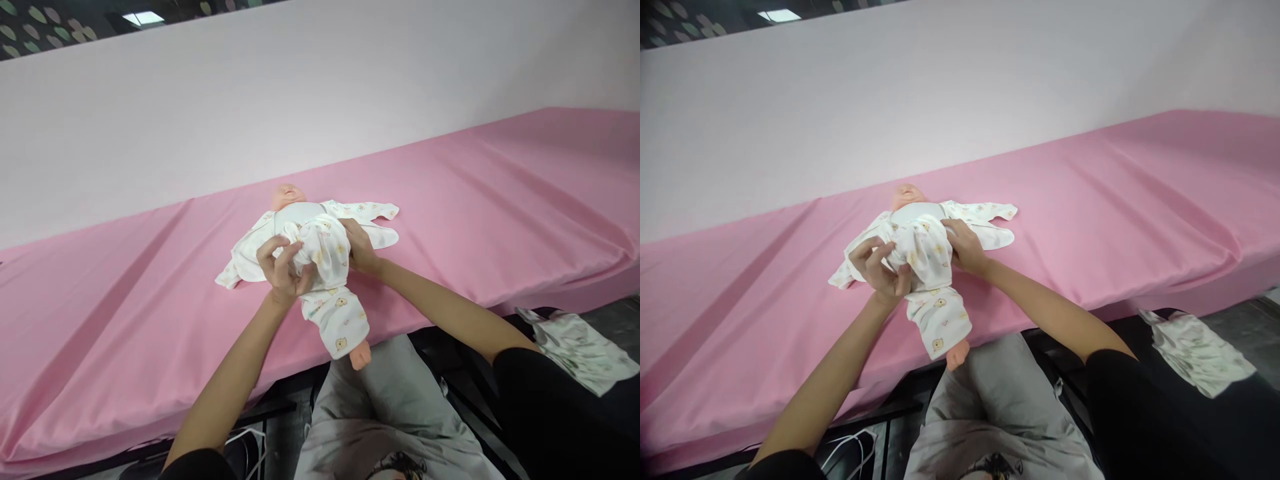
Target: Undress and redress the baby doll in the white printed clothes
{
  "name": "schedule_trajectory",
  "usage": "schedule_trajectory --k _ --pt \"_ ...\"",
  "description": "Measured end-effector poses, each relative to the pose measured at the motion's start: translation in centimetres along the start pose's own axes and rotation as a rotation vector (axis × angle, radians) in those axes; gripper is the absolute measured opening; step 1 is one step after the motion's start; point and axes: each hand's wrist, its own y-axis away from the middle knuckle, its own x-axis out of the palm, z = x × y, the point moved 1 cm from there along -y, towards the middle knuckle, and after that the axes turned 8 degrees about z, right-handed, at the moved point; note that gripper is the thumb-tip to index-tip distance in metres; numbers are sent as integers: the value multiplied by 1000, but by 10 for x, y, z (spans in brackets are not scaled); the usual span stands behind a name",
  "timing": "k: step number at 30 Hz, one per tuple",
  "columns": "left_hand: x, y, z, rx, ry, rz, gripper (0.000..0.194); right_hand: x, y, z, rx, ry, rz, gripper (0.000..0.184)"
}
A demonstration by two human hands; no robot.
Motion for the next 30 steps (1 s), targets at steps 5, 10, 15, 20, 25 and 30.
schedule_trajectory --k 5,10,15,20,25,30 --pt "6 0 -1 -195 202 108 43 1 0 0 49 -20 33 25" --pt "6 1 -3 -426 312 25 40 1 1 0 32 -12 60 26" --pt "4 -7 -1 -638 435 33 33 1 0 1 -11 -9 28 28" --pt "5 -14 4 -728 514 32 19 1 1 1 -8 -7 77 26" --pt "5 -14 3 -560 402 -191 24 1 0 2 5 -32 71 27" --pt "2 -9 -1 -518 357 -120 26 0 -2 2 -14 -13 98 26"
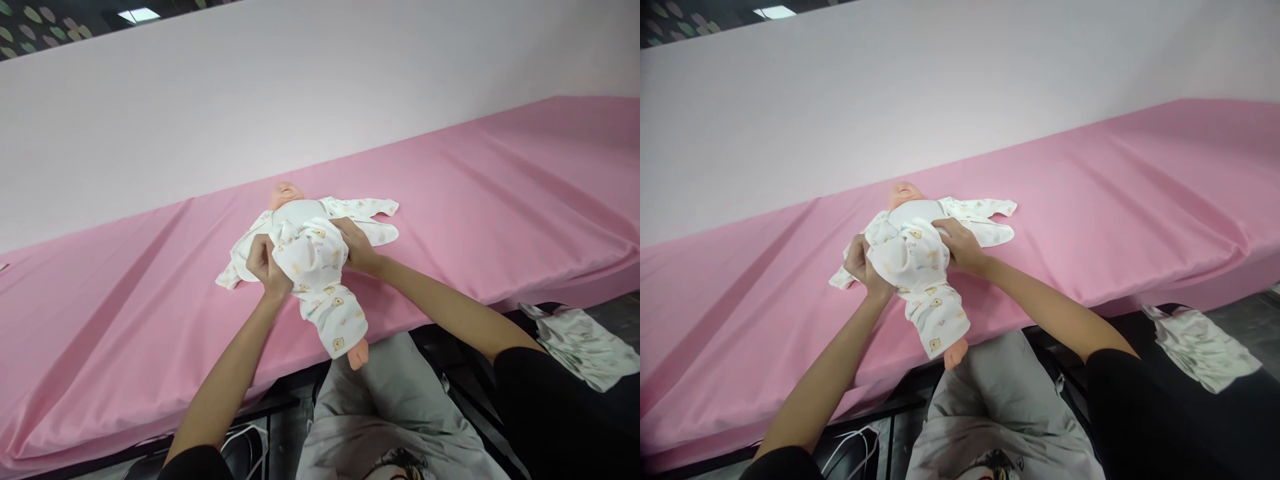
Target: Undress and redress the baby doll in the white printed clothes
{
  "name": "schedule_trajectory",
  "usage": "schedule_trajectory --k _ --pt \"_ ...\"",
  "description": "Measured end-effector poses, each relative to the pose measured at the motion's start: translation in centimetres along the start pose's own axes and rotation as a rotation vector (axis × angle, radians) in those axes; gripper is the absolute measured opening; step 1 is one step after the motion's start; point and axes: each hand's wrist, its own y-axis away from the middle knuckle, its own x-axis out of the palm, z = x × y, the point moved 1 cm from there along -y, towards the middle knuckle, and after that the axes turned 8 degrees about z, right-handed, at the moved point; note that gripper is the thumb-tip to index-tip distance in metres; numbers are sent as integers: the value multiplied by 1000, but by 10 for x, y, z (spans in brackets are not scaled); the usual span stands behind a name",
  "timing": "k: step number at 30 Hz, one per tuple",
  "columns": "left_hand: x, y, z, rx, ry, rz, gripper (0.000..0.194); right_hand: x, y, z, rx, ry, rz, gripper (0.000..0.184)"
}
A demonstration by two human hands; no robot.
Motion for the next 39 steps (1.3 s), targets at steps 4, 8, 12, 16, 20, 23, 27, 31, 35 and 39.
schedule_trajectory --k 4,8,12,16,20,23,27,31,35,39 --pt "-3 5 -4 89 -55 110 38 0 0 -2 -39 11 -31 26" --pt "-5 9 -3 204 -171 86 33 2 1 -4 -23 -18 -31 26" --pt "-8 12 3 331 -273 17 25 2 -1 -3 35 -57 -43 25" --pt "-9 11 6 426 -411 13 26 0 -3 -2 113 -109 -81 24" --pt "-10 8 1 611 -486 65 29 2 -3 -5 223 -182 -97 19" --pt "-6 11 -5 757 -428 218 29 3 -2 -9 277 -200 -113 18" --pt "2 19 -8 716 -431 318 37 3 -2 -9 250 -199 -91 21" --pt "5 17 -5 564 -430 241 28 1 -3 -8 225 -174 -64 23" --pt "3 8 -5 490 -412 136 20 0 -3 -8 185 -158 -55 19" --pt "2 4 -7 443 -453 113 15 0 -3 -8 160 -157 -61 14"
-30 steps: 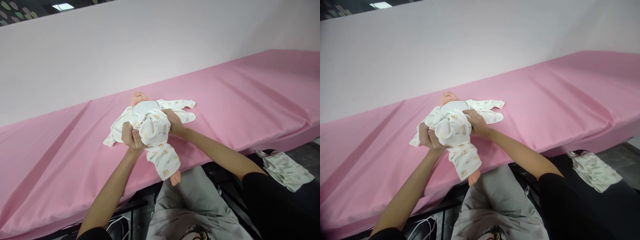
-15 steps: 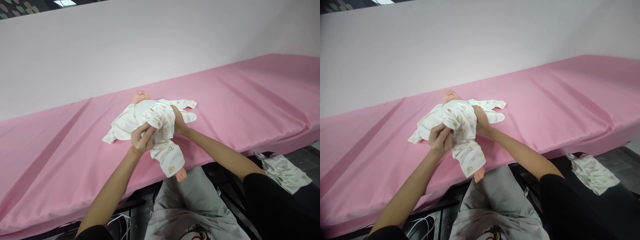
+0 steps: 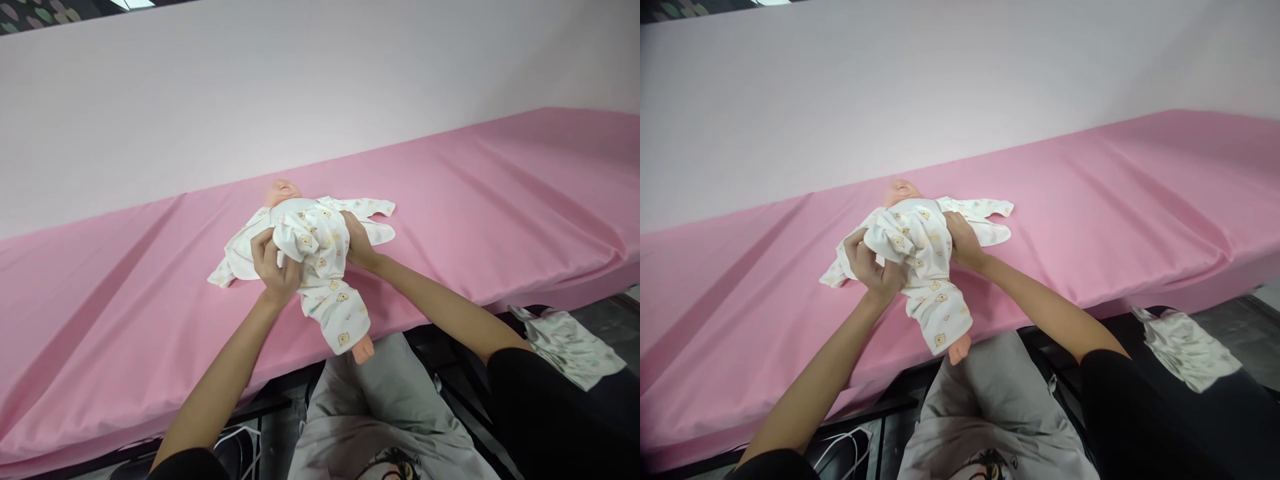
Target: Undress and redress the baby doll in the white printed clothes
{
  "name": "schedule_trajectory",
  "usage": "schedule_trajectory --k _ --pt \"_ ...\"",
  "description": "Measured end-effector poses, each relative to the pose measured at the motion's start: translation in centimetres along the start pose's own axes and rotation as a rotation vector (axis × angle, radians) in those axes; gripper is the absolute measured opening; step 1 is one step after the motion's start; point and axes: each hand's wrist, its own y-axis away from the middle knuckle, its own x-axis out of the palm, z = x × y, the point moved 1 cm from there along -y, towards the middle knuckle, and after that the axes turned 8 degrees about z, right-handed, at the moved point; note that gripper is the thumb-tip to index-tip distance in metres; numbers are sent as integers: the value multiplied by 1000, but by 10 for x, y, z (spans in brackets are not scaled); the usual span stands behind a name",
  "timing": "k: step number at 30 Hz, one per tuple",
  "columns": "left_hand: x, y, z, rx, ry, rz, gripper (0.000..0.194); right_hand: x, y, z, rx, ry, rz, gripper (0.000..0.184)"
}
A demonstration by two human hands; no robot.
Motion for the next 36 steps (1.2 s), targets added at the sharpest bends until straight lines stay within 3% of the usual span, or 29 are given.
schedule_trajectory --k 10,14,22,27,33,36 --pt "-2 -2 0 -136 84 203 35 2 3 1 -52 22 -9 19" --pt "-3 -5 2 -131 175 250 24 1 5 0 -73 54 12 23" --pt "-2 -7 -6 -18 164 299 33 6 7 5 -80 150 91 25" --pt "1 -2 -8 -83 140 215 32 3 2 5 29 15 128 29" --pt "4 -1 -2 -310 158 174 24 -14 -15 9 242 -474 317 25" --pt "3 -2 0 -365 175 135 16 -18 -20 14 247 -549 366 24"
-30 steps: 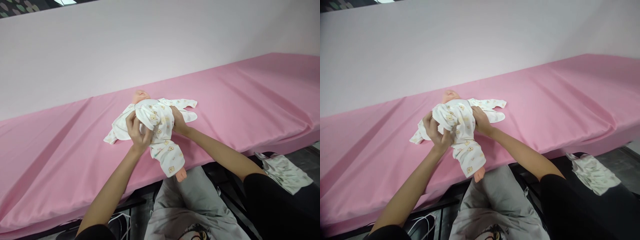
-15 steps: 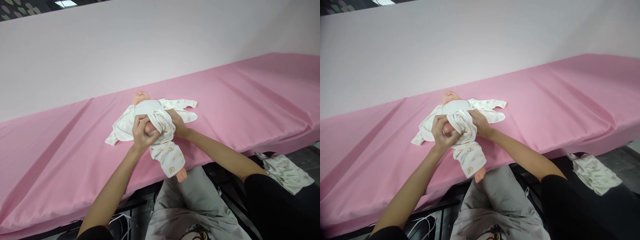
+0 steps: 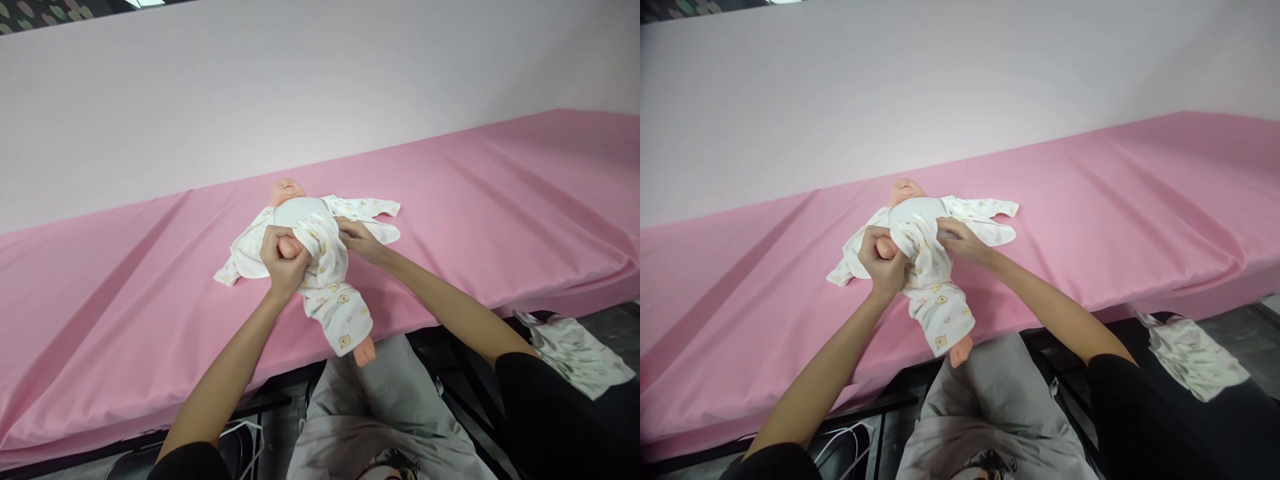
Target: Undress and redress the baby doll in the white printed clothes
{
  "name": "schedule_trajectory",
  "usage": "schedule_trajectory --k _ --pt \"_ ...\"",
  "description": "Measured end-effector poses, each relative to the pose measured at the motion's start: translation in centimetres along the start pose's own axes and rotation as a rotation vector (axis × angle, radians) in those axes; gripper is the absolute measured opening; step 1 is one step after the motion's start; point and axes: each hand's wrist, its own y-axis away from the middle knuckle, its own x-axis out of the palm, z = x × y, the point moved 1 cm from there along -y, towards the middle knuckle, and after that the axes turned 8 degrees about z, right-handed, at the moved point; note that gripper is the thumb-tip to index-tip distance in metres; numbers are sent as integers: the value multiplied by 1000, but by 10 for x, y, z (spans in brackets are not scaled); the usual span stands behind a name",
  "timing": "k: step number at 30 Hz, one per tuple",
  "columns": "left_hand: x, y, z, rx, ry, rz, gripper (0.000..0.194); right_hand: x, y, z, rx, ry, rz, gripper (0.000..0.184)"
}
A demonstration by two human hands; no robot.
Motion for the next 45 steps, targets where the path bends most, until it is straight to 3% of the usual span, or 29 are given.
schedule_trajectory --k 3,7,10,12,15,17,20,23,25,29,31,33,35,37,39,40,42,45 --pt "-4 1 4 60 -28 1 12 5 0 1 -37 110 6 25" --pt "-10 2 15 303 -162 57 19 20 3 5 -115 366 -72 21" --pt "-10 3 20 455 -235 48 22 36 9 14 -198 446 -205 20" --pt "-7 5 19 553 -229 10 13 44 13 20 -242 428 -313 18" --pt "-2 5 12 660 -185 -53 8 46 16 22 -262 375 -466 15" --pt "-2 3 6 686 -153 -103 11 38 14 16 -192 364 -578 12" --pt "-6 -2 -2 605 -81 -174 8 17 10 -4 61 317 -686 5" --pt "-10 -2 -15 541 -14 -174 11 1 9 -28 334 299 -556 5" --pt "-9 2 -27 610 9 -151 17 -3 10 -39 423 362 -437 4" --pt "-1 15 -57 973 -49 105 24 -1 11 -45 477 478 -385 9" --pt "4 19 -70 1074 -102 275 20 0 12 -47 510 495 -382 9" --pt "7 20 -81 1062 -93 378 16 -1 12 -49 514 451 -376 10" --pt "10 21 -91 1000 -35 533 12 -5 12 -53 505 226 -342 11" --pt "13 21 -97 895 106 738 14 -9 12 -56 500 -71 -270 12" --pt "14 21 -98 737 307 846 17 -14 11 -59 510 -268 -185 14" --pt "14 19 -95 641 388 821 15 -16 11 -60 522 -304 -158 14" --pt "12 12 -80 433 422 636 10 -19 11 -63 546 -335 -145 12" --pt "9 -5 -38 131 167 295 16 -20 10 -68 592 -350 -193 9"
